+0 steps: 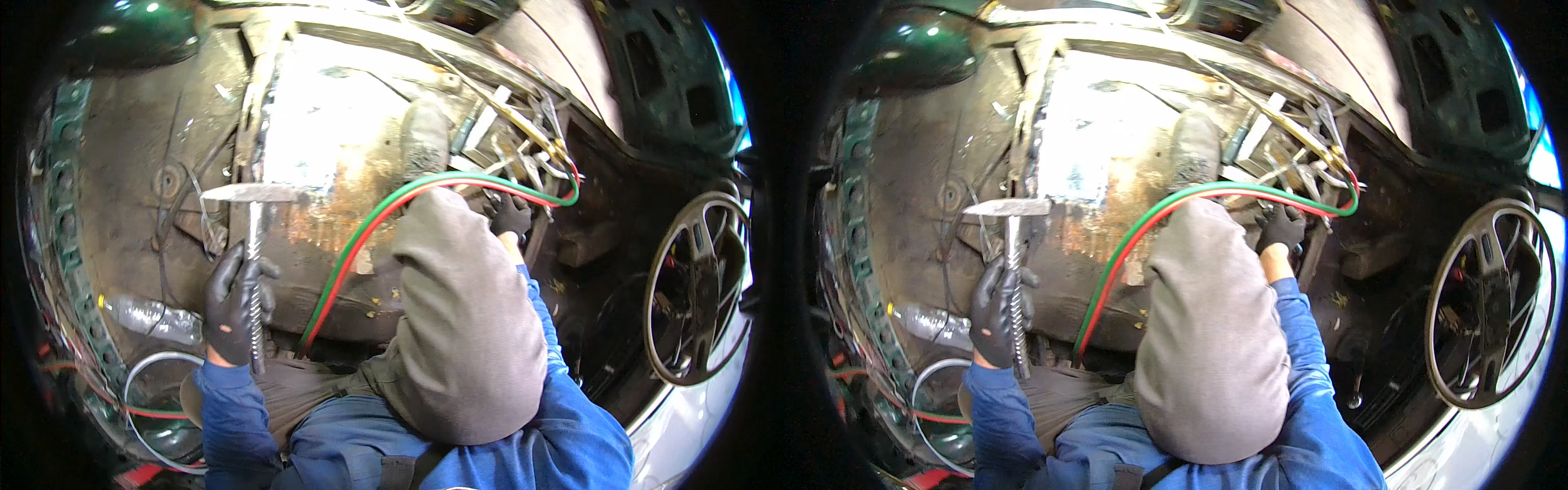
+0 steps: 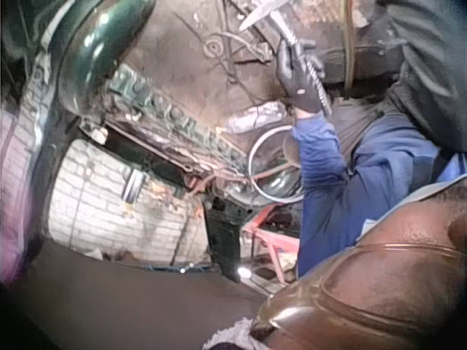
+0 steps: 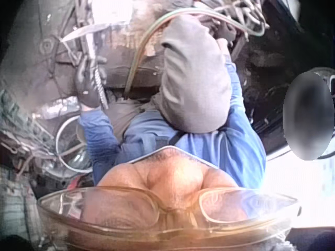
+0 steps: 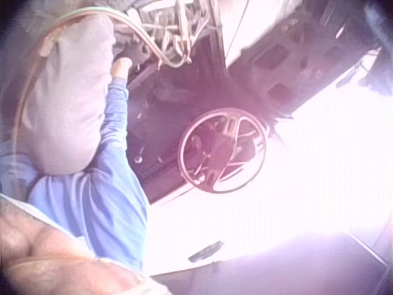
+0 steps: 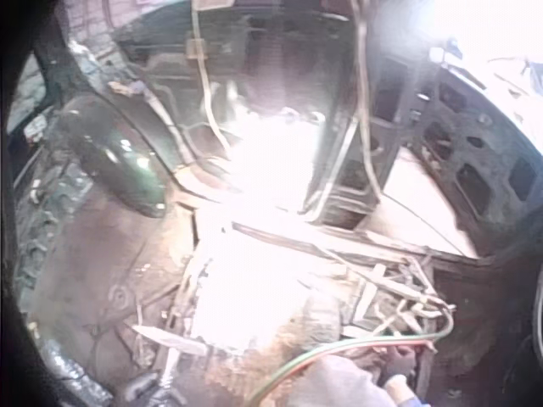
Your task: The person is repairing a section of the car's floor. They use a hammer and chisel to remove material, then apply heat with a torch to the area. The person alternates between heating and chiseling the metal floor panel.
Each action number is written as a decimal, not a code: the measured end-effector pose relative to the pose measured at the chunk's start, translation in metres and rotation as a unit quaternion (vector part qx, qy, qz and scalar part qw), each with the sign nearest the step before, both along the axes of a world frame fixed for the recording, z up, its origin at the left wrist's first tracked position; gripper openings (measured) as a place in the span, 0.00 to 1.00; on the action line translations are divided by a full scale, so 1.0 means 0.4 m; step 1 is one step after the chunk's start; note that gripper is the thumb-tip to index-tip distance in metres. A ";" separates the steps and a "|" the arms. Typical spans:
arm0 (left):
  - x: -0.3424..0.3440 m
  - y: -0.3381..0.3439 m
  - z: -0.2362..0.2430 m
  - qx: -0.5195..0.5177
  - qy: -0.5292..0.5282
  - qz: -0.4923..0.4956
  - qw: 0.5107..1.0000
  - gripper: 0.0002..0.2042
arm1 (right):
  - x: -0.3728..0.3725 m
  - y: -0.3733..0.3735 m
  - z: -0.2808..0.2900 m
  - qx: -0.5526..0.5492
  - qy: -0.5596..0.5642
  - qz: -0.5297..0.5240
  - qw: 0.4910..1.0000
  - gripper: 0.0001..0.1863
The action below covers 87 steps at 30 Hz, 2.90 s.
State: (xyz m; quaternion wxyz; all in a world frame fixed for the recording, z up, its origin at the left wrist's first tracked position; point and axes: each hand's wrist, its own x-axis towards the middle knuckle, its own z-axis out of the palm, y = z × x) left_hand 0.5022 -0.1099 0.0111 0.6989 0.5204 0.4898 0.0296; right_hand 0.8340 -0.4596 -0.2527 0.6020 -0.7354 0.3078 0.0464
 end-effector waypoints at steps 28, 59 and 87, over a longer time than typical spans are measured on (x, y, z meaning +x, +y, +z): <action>0.052 -0.006 -0.041 -0.055 0.030 -0.076 0.995 0.21 | 0.086 -0.118 0.063 -0.445 0.051 0.354 0.821 0.16; 0.388 -0.025 -0.251 0.100 -0.230 -0.176 0.952 0.14 | 0.097 0.558 0.448 0.082 0.102 0.774 0.620 0.25; 0.552 0.407 -0.393 0.419 0.081 -0.100 0.899 0.14 | 0.076 0.594 0.362 0.146 0.201 0.430 0.868 0.12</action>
